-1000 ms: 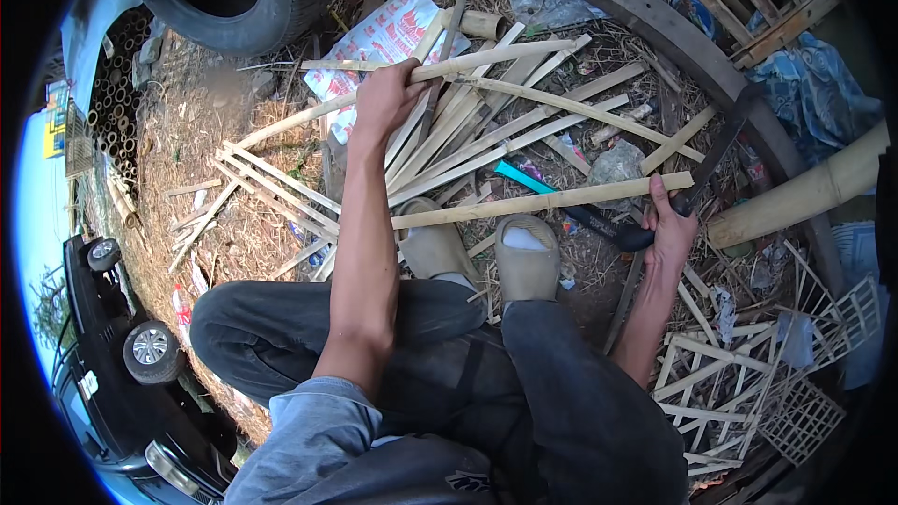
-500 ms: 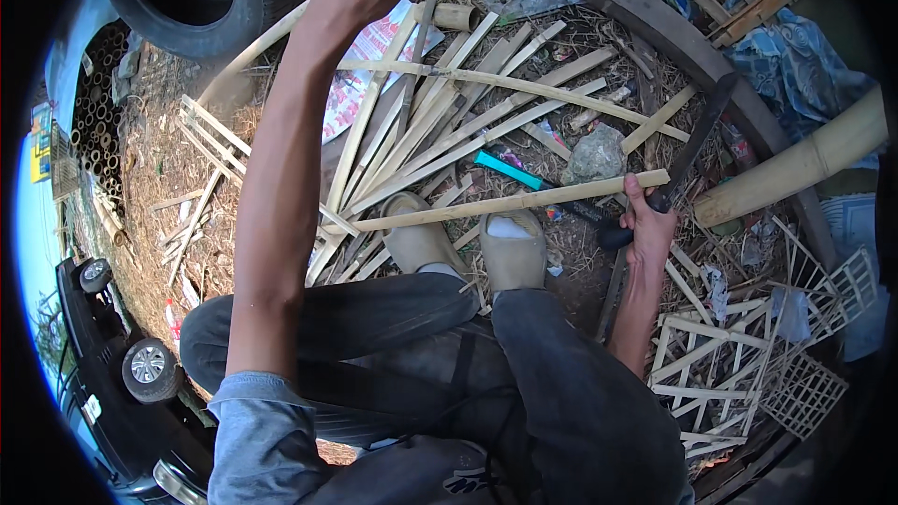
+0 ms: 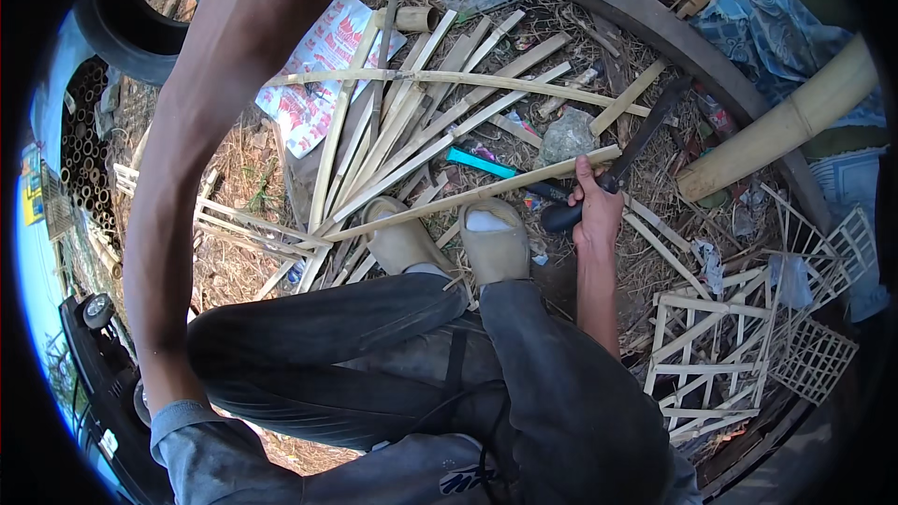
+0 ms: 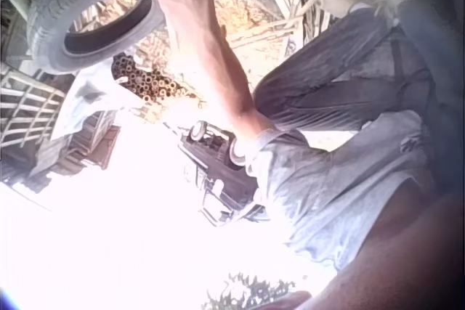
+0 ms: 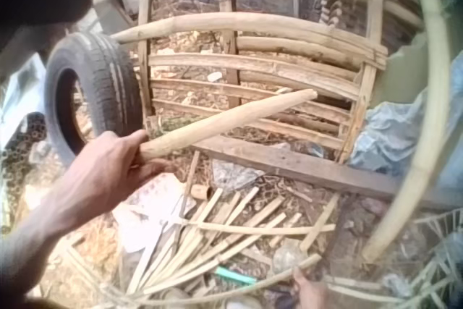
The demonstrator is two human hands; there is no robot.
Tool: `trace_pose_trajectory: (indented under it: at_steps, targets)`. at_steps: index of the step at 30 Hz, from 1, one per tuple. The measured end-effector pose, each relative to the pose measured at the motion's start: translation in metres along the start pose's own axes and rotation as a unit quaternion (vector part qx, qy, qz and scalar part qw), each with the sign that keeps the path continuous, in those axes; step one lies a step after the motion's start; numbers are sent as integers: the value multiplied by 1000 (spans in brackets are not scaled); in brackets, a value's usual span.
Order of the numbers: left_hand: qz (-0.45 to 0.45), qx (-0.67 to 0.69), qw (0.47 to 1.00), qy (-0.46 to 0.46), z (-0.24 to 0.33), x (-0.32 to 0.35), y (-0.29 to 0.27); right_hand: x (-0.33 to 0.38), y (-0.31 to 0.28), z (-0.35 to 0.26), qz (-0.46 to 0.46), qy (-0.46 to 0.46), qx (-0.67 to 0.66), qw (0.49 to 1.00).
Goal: The person shaves bamboo strips with a machete and then uses a hammer on the bamboo assembly while sitting on the ground.
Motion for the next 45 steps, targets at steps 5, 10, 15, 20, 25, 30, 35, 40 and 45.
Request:
trace_pose_trajectory:
  at_steps: [5, 10, 15, 20, 25, 30, 35, 40, 45]
  targets:
    - [41, 23, 999, -24, -31, 22, -16, 10, 41, -14, 0, -25, 24, 999]
    - [210, -92, 965, 131, 45, 49, 23, 1, 37, -5, 15, -35, 29, 999]
    - [-391, 191, 898, 69, 82, 117, 229, 6, 32, -1, 0, -31, 30, 999]
    - [-595, 469, 642, -119, 87, 184, 295, 9, 21, -9, -24, -26, 0, 999]
    - [-379, 429, 816, -82, 82, 150, 263, 14, -4, -24, -12, -37, 73, 997]
    - [-338, 339, 869, -130, 90, 144, 251, 39, -16, -35, 20, -33, 89, 995]
    - [-433, 282, 847, -123, 124, 169, 263, 68, -23, -48, 7, -75, 82, 994]
    - [-534, 383, 753, -15, 142, 213, 271, 71, -34, -51, 20, -136, 150, 979]
    - [-586, 314, 746, -35, 123, 209, 203, 89, -41, -77, 27, -151, 138, 979]
Point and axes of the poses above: each hand's wrist, its own x-axis away from the middle knuckle, its own y-axis out of the palm, z = x × y, the point moved 7 cm from there along -x, towards the middle knuckle, and after that the axes turned 1 degree about z, right-handed, at the moved point
